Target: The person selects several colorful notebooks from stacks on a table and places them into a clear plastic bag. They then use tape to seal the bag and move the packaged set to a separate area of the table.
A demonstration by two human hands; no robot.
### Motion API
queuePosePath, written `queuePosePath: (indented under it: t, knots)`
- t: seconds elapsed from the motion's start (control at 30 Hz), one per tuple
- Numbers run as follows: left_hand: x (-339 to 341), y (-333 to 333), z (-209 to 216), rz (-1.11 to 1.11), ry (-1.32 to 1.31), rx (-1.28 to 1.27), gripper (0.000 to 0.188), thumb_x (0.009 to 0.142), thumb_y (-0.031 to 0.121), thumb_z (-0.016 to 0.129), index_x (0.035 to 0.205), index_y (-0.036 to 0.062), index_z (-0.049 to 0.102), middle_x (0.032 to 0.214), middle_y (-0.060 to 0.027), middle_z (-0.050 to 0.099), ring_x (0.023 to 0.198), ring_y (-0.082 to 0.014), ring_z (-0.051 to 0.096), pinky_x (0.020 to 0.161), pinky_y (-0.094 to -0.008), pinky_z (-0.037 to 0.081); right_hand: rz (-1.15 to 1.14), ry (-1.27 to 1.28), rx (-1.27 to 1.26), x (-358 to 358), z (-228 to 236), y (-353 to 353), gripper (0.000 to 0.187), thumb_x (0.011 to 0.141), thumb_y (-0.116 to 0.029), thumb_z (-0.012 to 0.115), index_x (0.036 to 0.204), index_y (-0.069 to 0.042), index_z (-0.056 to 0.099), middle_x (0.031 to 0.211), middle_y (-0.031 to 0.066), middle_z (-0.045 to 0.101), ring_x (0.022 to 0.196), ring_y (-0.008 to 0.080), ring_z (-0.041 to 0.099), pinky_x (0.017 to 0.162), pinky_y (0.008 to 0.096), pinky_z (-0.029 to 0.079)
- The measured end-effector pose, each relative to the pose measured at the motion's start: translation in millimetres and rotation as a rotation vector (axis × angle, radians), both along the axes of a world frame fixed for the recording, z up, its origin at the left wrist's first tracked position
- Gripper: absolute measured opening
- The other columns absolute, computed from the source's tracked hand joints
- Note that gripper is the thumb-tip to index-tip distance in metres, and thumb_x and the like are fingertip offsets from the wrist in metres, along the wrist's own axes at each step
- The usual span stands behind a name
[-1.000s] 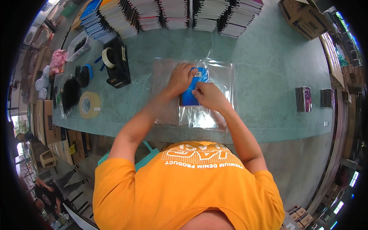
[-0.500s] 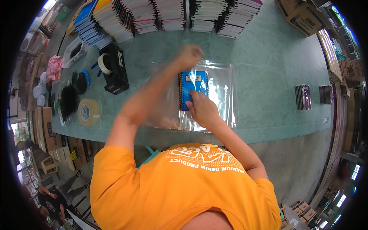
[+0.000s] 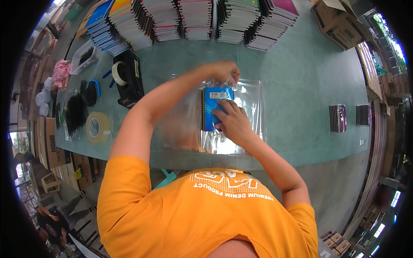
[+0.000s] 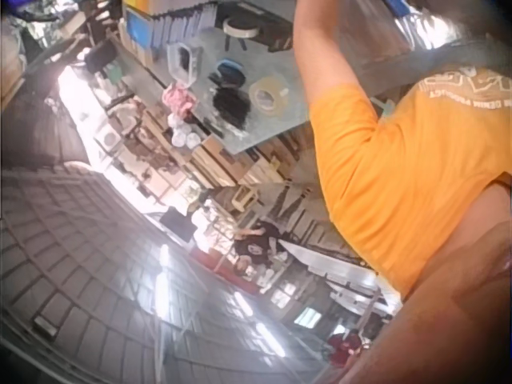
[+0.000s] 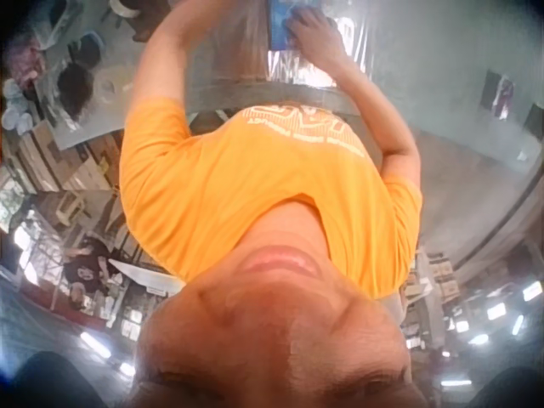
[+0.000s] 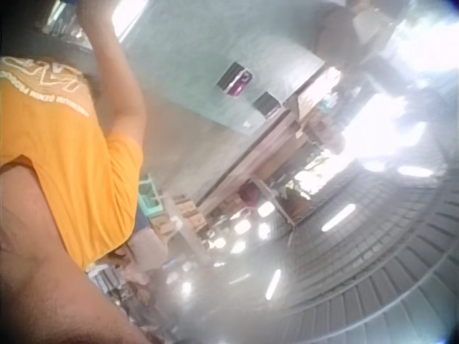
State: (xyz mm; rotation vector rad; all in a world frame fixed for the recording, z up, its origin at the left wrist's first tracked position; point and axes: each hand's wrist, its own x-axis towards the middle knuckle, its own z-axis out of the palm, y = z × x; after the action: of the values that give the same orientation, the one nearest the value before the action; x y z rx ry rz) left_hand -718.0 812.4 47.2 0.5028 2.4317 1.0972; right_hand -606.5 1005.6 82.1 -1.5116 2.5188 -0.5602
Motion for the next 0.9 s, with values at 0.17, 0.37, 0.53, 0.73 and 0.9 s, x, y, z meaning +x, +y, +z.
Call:
queuePosePath:
  t: [0.17, 0.37, 0.53, 0.73, 0.9]
  knots:
    - [11, -22, -28, 0.048, 0.000, -0.095, 0.022, 0.066, 0.013, 0.068, 0.087, 0.0063, 0.066, 0.070, -0.0060, 0.064, 0.068, -0.0184, 0.062, 0.063, -0.0311, 0.048, 0.006, -0.058, 0.024, 0, -4, 1, 0.042, 0.075, -0.021, 0.067, 0.114, -0.013, 0.053, 0.131, 0.0088, 0.044, 0.125, 0.0293, 0.038, 0.095, 0.0424, 0.038]
    - [3, -8, -27, -0.080, 0.381, -0.374, 0.053, 0.069, 0.009, 0.065, 0.121, 0.0135, 0.052, 0.110, -0.0102, 0.055, 0.099, -0.0256, 0.055, 0.078, -0.0378, 0.047, 0.011, -0.077, 0.032, -3, -7, 3, 0.041, 0.074, -0.021, 0.068, 0.112, -0.015, 0.054, 0.132, 0.0080, 0.044, 0.125, 0.0290, 0.038, 0.095, 0.0431, 0.039]
    - [7, -25, -40, -0.001, 0.494, -0.657, 0.066, 0.071, 0.010, 0.063, 0.132, 0.0277, 0.043, 0.114, -0.0113, 0.050, 0.106, -0.0290, 0.051, 0.085, -0.0429, 0.046, 0.001, -0.030, 0.016, -1, -6, 2, 0.039, 0.075, -0.023, 0.066, 0.112, -0.016, 0.056, 0.133, 0.0056, 0.044, 0.124, 0.0268, 0.039, 0.092, 0.0426, 0.041]
    - [11, -9, -13, -0.051, 0.425, -0.665, 0.066, 0.072, 0.012, 0.061, 0.131, 0.0341, 0.043, 0.108, -0.0108, 0.050, 0.103, -0.0285, 0.051, 0.085, -0.0442, 0.045, -0.016, -0.051, 0.062, -4, -7, 4, 0.039, 0.075, -0.023, 0.067, 0.112, -0.016, 0.055, 0.133, 0.0063, 0.043, 0.125, 0.0270, 0.038, 0.093, 0.0438, 0.039]
    - [7, -17, -38, -0.065, 0.513, -0.566, 0.061, 0.066, 0.014, 0.066, 0.123, 0.0309, 0.053, 0.110, -0.0101, 0.050, 0.106, -0.0284, 0.048, 0.088, -0.0441, 0.042, 0.010, -0.047, 0.050, 0, -4, 2, 0.039, 0.075, -0.023, 0.067, 0.111, -0.016, 0.056, 0.132, 0.0067, 0.044, 0.125, 0.0272, 0.038, 0.093, 0.0440, 0.039]
